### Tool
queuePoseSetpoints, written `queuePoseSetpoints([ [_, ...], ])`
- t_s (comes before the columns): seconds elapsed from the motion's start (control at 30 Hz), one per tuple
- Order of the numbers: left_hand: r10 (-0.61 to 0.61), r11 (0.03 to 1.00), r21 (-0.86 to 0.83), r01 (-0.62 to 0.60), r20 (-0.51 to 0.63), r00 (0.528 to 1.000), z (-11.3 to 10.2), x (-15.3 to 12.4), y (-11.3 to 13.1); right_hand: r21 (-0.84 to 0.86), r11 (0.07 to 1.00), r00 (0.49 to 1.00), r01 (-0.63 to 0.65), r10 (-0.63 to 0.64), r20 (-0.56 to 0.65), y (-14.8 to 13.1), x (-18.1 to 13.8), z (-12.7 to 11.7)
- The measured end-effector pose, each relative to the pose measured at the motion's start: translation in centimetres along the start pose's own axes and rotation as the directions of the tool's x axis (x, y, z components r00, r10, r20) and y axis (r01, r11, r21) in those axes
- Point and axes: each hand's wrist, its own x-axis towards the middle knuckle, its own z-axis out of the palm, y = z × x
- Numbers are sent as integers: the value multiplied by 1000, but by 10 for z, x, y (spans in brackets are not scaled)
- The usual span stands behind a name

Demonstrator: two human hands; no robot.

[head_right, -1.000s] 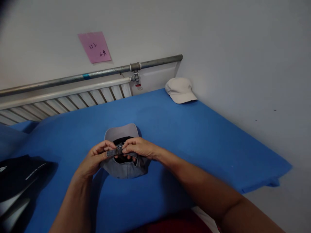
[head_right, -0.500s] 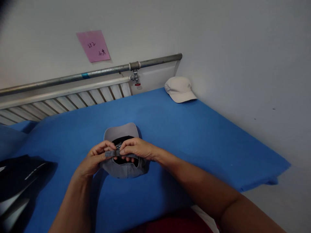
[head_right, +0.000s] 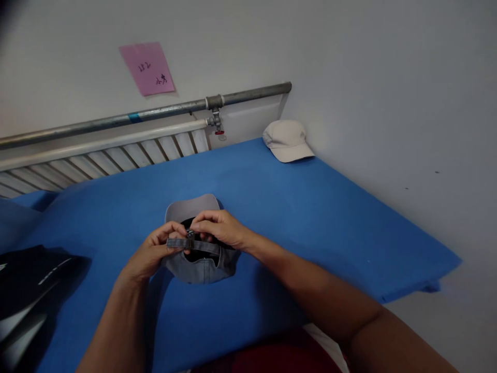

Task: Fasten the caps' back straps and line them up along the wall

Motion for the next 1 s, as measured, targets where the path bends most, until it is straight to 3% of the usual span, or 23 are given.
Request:
queuePoseSetpoints([
  [0.13, -38, 999, 4, 38, -13, 999, 2, 3, -1, -189, 966, 980, 178, -157, 122, -7, -5, 2],
  [0.23, -45, 999, -3, 45, -39, 998, 3, 4, -2, -285, 924, 960, 255, -205, 193, -10, -9, 6],
  [0.5, -43, 999, -5, 43, -54, 998, 5, 4, -2, -323, 919, 973, 225, -198, 116, -9, -8, 13],
  [0.7, -71, 997, -1, 71, -62, 996, 8, 6, -1, -430, 856, 958, 286, -239, 161, -7, -6, 11],
  [0.77, -87, 996, 7, 88, -49, 995, 7, 6, -1, -391, 884, 965, 257, -214, 152, -8, -7, 11],
  [0.87, -93, 995, 22, 94, -31, 995, 6, 5, -2, -140, 982, 984, 125, -104, 143, -11, -8, 11],
  [1.0, -94, 995, 25, 95, -33, 995, 4, 3, -1, 101, 995, 989, 14, -28, 143, -12, -7, 9],
])
